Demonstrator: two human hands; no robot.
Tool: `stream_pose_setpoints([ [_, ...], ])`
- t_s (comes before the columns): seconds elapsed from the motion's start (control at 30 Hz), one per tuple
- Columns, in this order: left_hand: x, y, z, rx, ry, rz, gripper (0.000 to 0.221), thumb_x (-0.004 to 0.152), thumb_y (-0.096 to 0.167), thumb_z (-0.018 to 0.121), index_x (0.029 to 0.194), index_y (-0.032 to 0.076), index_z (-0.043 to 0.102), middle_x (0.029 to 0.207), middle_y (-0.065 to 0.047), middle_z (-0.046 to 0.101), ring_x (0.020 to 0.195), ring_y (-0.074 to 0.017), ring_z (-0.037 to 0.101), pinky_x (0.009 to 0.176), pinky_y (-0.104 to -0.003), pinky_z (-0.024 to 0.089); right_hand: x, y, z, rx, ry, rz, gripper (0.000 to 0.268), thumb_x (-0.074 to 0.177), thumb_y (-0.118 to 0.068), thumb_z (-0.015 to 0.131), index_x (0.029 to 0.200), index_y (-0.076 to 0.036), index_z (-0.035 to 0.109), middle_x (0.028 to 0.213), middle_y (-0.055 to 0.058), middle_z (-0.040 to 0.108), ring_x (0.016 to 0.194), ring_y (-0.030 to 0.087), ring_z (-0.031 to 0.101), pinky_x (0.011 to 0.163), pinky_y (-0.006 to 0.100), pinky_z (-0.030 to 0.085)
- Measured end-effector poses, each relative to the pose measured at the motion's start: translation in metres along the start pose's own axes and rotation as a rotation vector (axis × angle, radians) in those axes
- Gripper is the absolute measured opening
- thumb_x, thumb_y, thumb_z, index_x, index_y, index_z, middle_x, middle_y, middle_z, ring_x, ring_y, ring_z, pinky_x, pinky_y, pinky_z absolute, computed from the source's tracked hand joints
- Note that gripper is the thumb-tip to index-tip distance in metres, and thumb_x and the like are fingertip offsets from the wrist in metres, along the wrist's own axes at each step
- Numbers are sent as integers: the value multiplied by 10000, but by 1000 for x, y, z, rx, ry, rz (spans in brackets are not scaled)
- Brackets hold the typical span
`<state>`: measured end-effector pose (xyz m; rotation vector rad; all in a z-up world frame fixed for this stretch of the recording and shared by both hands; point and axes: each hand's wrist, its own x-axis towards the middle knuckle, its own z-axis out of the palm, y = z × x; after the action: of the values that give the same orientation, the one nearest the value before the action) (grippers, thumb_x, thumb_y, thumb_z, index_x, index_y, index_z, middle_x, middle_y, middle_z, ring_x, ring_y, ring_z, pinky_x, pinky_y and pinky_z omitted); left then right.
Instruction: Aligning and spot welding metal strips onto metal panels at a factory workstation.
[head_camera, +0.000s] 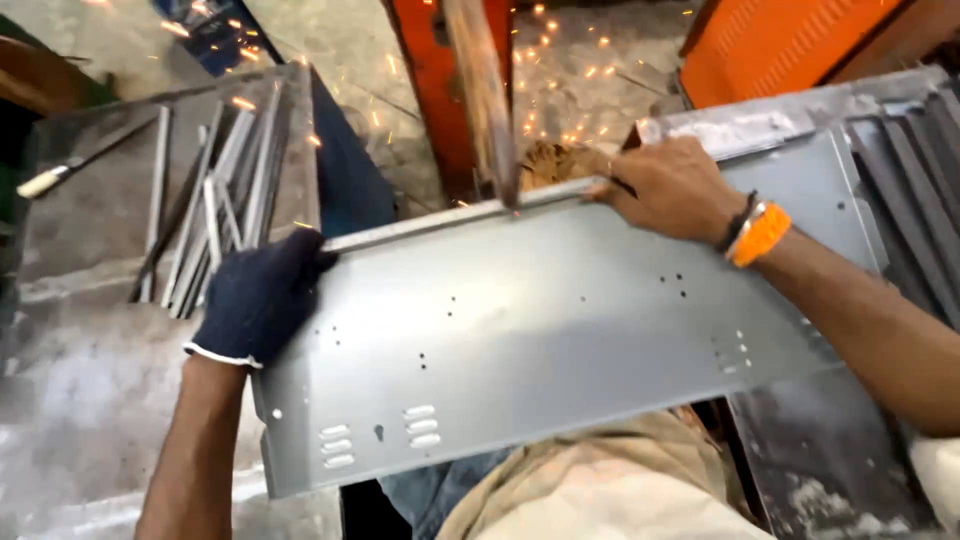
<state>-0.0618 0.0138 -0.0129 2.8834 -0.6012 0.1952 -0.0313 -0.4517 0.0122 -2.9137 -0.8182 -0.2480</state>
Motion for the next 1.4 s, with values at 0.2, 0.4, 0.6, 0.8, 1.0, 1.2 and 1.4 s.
stream_pose_setpoints([
  [0.2,32,58,6,-100,90,92,205,910,210,667,1096,127,643,801,-196,684,762,-414,678,670,-549,508,-32,63,0,-26,-5,47,360,997,-436,636,934,-99,743,636,115,663,523,306,613,543,464,425],
  [0.4,45,84,13,-119,104,138,134,878,173,674,999,122,651,815,-171,693,794,-403,688,663,-535,516,-56,86,0,-29,118,-27,342,982,-401,649,1030,-80,757,644,125,656,539,310,606,519,449,405],
  [0.6,39,84,21,-147,92,103,148,891,207,697,1002,116,661,790,-184,689,737,-421,672,627,-547,507,-54,80,2,-66,-39,75,325,946,-424,662,951,-124,787,550,119,633,487,303,603,510,455,412],
  [0.8,47,83,14,-193,92,122,194,952,282,677,1025,102,675,833,-194,714,778,-427,689,657,-554,509,-52,85,4,-69,54,72,489,929,-557,665,993,-91,796,538,104,612,491,294,597,507,434,415],
  [1.0,56,134,-11,-462,148,-27,393,1121,379,444,1373,112,587,919,-200,729,861,-381,720,764,-499,540,-58,129,3,-203,-37,131,647,943,-679,593,1024,-77,816,526,125,607,473,272,593,519,429,425],
  [1.2,76,130,37,-837,213,-14,570,1128,404,254,1635,146,291,1049,-105,757,866,-254,691,836,-359,539,-69,175,14,-197,-103,162,673,940,-677,573,1038,-58,819,552,125,631,471,271,599,503,426,438],
  [1.4,86,152,46,-927,223,60,614,1120,448,221,1641,127,265,1031,-104,736,807,-230,663,811,-360,530,-95,228,34,-285,-89,169,704,950,-709,578,906,-46,812,586,122,645,407,242,585,518,368,443],
])
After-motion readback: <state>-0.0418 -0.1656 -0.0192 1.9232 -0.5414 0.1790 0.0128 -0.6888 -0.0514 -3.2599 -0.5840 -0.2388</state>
